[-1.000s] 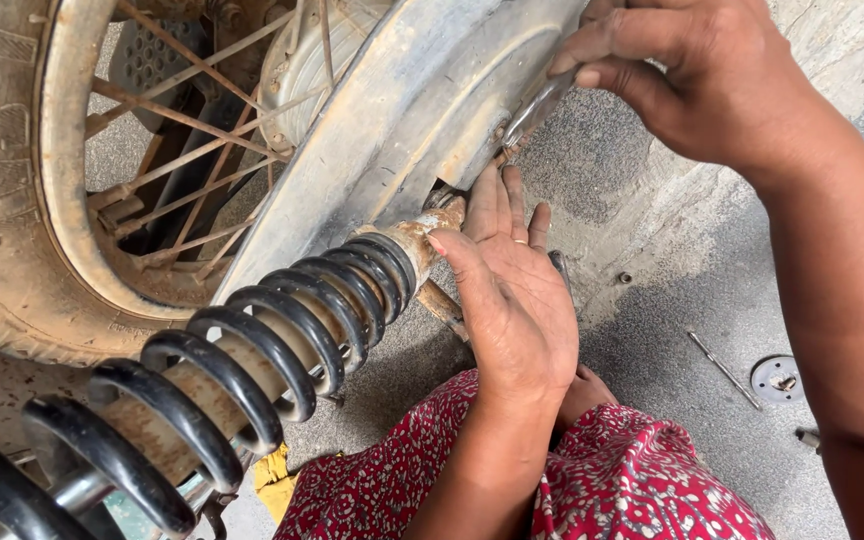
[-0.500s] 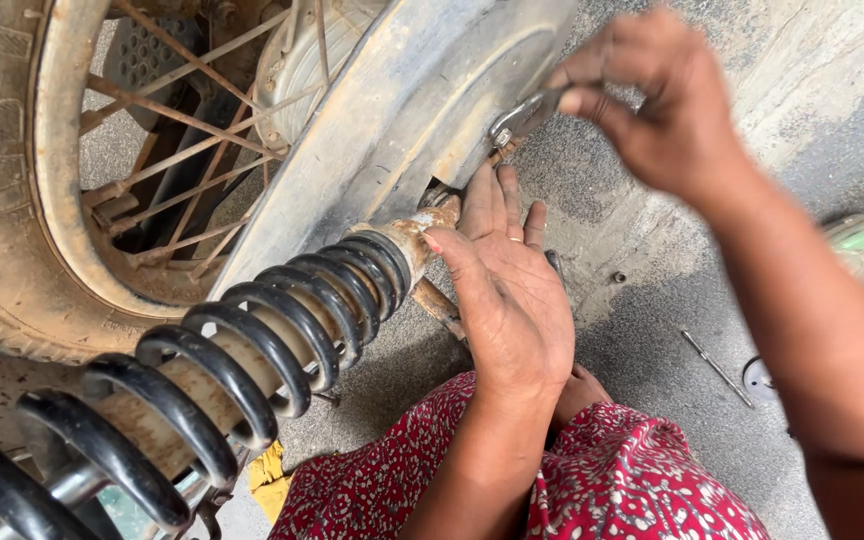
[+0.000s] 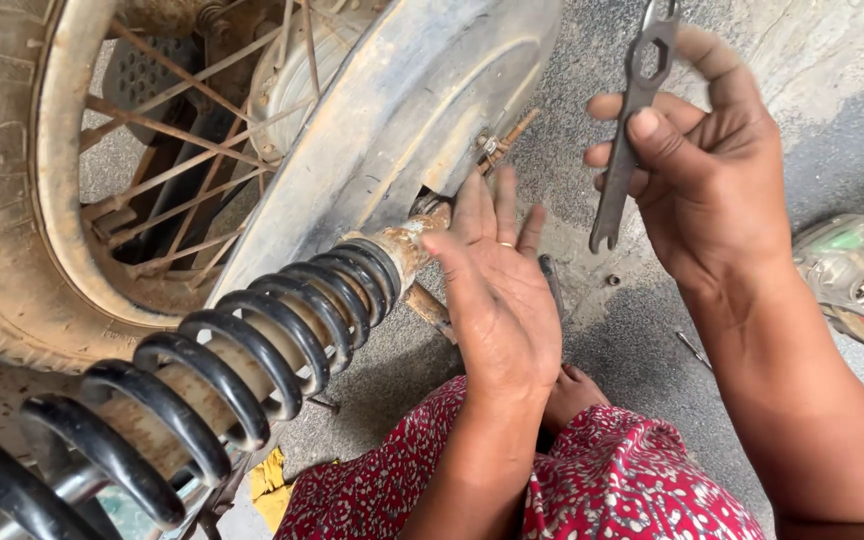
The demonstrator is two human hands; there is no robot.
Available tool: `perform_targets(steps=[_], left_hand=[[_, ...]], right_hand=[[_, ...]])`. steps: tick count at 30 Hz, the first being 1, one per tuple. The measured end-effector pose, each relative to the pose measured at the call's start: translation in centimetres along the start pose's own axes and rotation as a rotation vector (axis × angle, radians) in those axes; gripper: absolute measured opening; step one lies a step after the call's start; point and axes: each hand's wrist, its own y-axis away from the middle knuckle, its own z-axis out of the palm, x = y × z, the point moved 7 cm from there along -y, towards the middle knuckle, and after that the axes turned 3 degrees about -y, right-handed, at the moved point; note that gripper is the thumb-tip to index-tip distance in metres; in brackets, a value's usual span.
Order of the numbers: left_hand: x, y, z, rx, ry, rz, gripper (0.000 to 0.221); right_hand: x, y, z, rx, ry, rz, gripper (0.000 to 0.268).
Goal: The person sits on the ground beside a motorcycle and works on the rear suspension area near the shock absorber. They use a wrench to loosen a bolt, remove small fasteners by hand, set parts on the ground, and continue working on the shock mount with the wrench.
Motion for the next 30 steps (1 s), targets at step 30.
perform_targets(steps=[30], left_hand=[[0.3, 0.3, 0.0, 0.029, -0.103, -0.030, 0.081]], right_hand=[[-4.2, -1.2, 2.1, -0.282, 1.154, -0.313, 0.012]])
